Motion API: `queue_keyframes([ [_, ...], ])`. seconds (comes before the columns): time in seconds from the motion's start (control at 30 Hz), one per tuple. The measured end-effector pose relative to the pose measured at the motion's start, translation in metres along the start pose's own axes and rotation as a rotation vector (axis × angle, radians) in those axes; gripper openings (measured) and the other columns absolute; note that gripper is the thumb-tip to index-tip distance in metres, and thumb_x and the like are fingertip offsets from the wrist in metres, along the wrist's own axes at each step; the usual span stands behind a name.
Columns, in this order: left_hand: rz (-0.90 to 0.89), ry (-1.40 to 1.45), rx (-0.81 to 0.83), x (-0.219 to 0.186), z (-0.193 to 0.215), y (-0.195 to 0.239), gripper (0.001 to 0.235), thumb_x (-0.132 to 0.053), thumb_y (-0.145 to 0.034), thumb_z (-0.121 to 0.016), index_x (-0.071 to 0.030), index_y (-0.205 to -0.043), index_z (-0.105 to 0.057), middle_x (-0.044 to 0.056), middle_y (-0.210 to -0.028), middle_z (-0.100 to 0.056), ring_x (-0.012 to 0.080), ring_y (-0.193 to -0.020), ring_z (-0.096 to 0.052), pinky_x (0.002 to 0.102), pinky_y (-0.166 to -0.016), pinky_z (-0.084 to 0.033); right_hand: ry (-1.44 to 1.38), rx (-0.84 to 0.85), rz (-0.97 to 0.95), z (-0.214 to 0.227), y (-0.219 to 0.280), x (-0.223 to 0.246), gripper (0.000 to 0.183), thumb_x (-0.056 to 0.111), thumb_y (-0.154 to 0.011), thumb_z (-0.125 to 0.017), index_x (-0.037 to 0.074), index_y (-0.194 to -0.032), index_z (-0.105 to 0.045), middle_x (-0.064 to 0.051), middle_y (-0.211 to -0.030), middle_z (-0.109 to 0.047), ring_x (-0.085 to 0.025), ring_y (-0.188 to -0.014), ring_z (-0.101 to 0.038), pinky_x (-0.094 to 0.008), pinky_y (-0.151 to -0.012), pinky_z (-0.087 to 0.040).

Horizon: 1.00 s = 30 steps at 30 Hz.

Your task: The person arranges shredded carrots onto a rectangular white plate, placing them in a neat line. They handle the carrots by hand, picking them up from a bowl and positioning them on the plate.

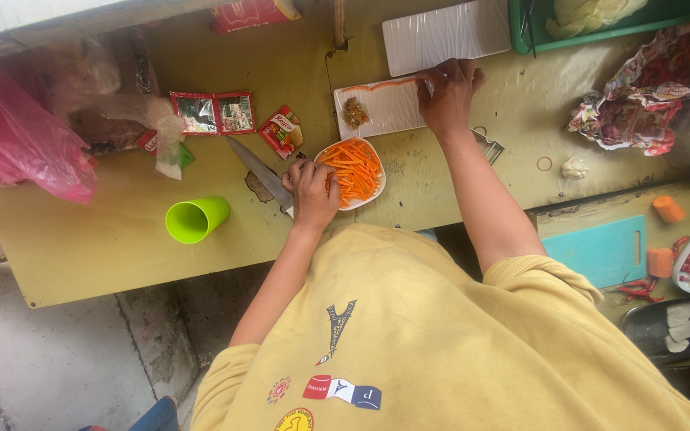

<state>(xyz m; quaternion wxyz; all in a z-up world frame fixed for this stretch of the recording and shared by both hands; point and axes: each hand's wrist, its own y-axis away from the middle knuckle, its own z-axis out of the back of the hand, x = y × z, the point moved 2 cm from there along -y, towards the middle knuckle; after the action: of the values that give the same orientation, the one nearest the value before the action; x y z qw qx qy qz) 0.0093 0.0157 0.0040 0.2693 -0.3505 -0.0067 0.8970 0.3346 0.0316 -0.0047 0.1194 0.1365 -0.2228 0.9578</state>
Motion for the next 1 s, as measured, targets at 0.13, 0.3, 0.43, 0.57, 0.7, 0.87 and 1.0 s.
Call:
queue_keyframes([
  [0.13,0.015,0.012,0.005,0.0003,0.0002,0.0005,0.012,-0.009,-0.088,-0.069,-0.006,-0.1,-0.069,0.009,-0.105,-0.063,0.0319,-0.121,-0.049,0.051,-0.102,-0.025,-0.003,-0.008,0.004,-0.0011,-0.0009,0.0015,0.013,0.01,-0.087,-0.082,0.019,-0.096,-0.081,-0.002,-0.101,-0.065,-0.028,-0.109,-0.051,-0.05,-0.098,-0.03],
  [0.3,0.025,0.015,0.006,0.0013,0.0001,0.001,0.013,-0.009,-0.088,-0.069,-0.006,-0.1,-0.069,0.009,-0.106,-0.063,0.0319,-0.121,-0.049,0.051,-0.103,-0.025,-0.024,-0.012,0.023,0.0015,-0.0007,0.0036,0.014,0.009,-0.087,-0.082,0.017,-0.098,-0.08,-0.002,-0.102,-0.065,-0.028,-0.11,-0.051,-0.049,-0.099,-0.03],
  [0.43,0.023,0.008,0.008,0.0016,-0.0006,0.0019,0.013,-0.01,-0.088,-0.069,-0.005,-0.1,-0.069,0.009,-0.106,-0.063,0.0324,-0.122,-0.048,0.051,-0.103,-0.025,-0.021,0.013,0.023,0.0037,0.0005,0.0044,0.018,0.008,-0.082,-0.082,0.016,-0.098,-0.08,-0.003,-0.104,-0.065,-0.029,-0.112,-0.051,-0.051,-0.1,-0.03],
  [0.57,0.022,0.007,0.009,0.0011,-0.0017,0.0028,0.013,-0.01,-0.088,-0.069,-0.005,-0.1,-0.069,0.009,-0.106,-0.064,0.0329,-0.122,-0.048,0.052,-0.104,-0.024,-0.014,0.007,0.031,0.0038,0.0023,0.0031,0.016,0.009,-0.085,-0.082,0.017,-0.098,-0.08,-0.003,-0.104,-0.065,-0.028,-0.113,-0.051,-0.051,-0.101,-0.029],
  [0.7,0.018,0.004,0.007,0.002,-0.002,0.003,0.013,-0.009,-0.088,-0.069,-0.005,-0.1,-0.069,0.01,-0.106,-0.064,0.0329,-0.122,-0.049,0.052,-0.104,-0.025,-0.001,0.011,0.023,0.0002,0.0,0.0004,0.012,0.009,-0.086,-0.082,0.017,-0.095,-0.08,-0.003,-0.104,-0.065,-0.029,-0.112,-0.05,-0.051,-0.1,-0.03],
  [0.87,0.02,-0.003,0.008,0.0034,-0.0022,0.0031,0.014,-0.009,-0.087,-0.069,-0.005,-0.101,-0.069,0.01,-0.106,-0.063,0.0325,-0.121,-0.049,0.052,-0.103,-0.025,0.024,0.027,0.034,-0.0026,-0.0019,-0.0013,0.009,0.008,-0.086,-0.08,0.015,-0.091,-0.077,-0.004,-0.103,-0.063,-0.03,-0.111,-0.049,-0.051,-0.097,-0.03],
  [1.0,0.015,0.004,-0.003,0.0031,-0.0022,0.003,0.015,-0.009,-0.087,-0.069,-0.005,-0.101,-0.069,0.009,-0.106,-0.063,0.0323,-0.121,-0.049,0.052,-0.103,-0.026,0.026,0.041,0.049,-0.003,-0.0016,-0.0014,0.012,0.006,-0.088,-0.078,0.014,-0.092,-0.07,-0.005,-0.105,-0.062,-0.031,-0.113,-0.048,-0.051,-0.098,-0.03],
])
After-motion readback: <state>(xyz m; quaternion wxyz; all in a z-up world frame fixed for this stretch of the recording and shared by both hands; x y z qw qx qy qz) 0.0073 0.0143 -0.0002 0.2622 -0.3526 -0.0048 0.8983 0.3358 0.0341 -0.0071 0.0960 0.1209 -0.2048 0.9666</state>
